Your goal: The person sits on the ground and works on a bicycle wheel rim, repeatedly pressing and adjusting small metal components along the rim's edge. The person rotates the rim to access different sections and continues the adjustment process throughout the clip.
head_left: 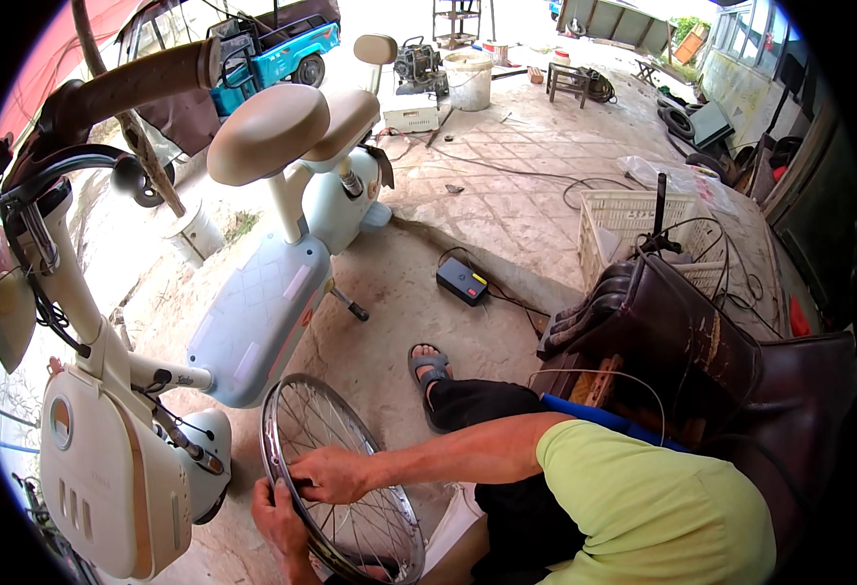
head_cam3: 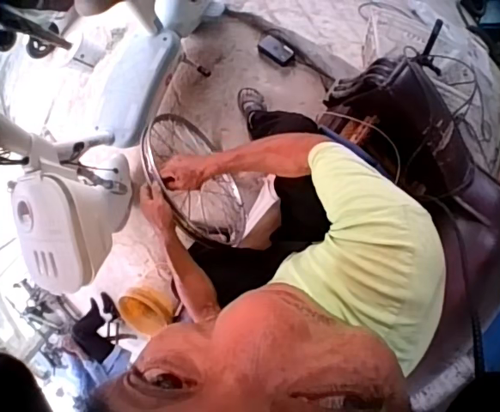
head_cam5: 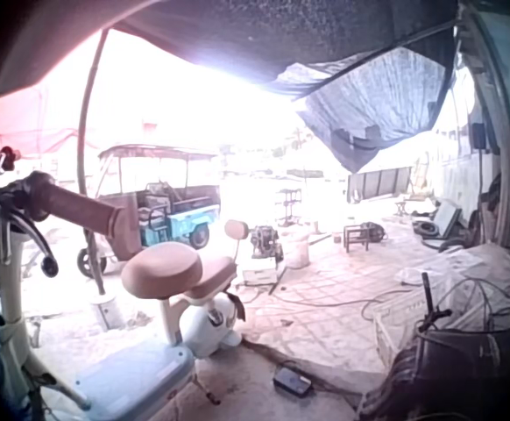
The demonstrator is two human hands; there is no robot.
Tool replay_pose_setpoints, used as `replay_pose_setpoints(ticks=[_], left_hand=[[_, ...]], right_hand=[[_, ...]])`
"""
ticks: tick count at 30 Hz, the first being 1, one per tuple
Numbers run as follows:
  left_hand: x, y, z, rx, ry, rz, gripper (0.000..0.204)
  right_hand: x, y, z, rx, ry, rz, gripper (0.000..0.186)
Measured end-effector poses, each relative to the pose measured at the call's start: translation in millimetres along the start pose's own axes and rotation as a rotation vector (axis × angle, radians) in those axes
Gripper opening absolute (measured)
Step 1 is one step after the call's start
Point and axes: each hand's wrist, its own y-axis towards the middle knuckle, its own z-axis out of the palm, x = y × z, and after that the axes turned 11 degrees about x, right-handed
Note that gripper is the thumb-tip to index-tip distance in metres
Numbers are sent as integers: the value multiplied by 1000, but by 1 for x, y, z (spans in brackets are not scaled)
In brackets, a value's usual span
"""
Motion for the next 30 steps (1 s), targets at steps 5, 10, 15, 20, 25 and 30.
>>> replay_pose_setpoints(ticks=[5, 10, 15, 20, 25, 30], left_hand=[[3, 1, 2, 9, -68, 30, 19], [19, 3, 1, -10, -26, 91, 19], [6, -2, 1, -6, 43, 46, 19], [7, -2, 2, -3, 15, 7, 19], [5, -3, 4, 17, -43, 5, 19], [5, -4, 3, 6, -58, -6, 20]], right_hand=[[-5, 1, -2, 27, 45, 64, 26], [-13, 8, -11, -167, 13, 117, 28], [-8, 12, -20, -208, 30, 172, 26], [-13, 16, -14, -137, 150, 201, 22], [-30, 18, -4, -28, 410, 197, 18], [-24, 17, -6, -62, 281, 104, 17]])
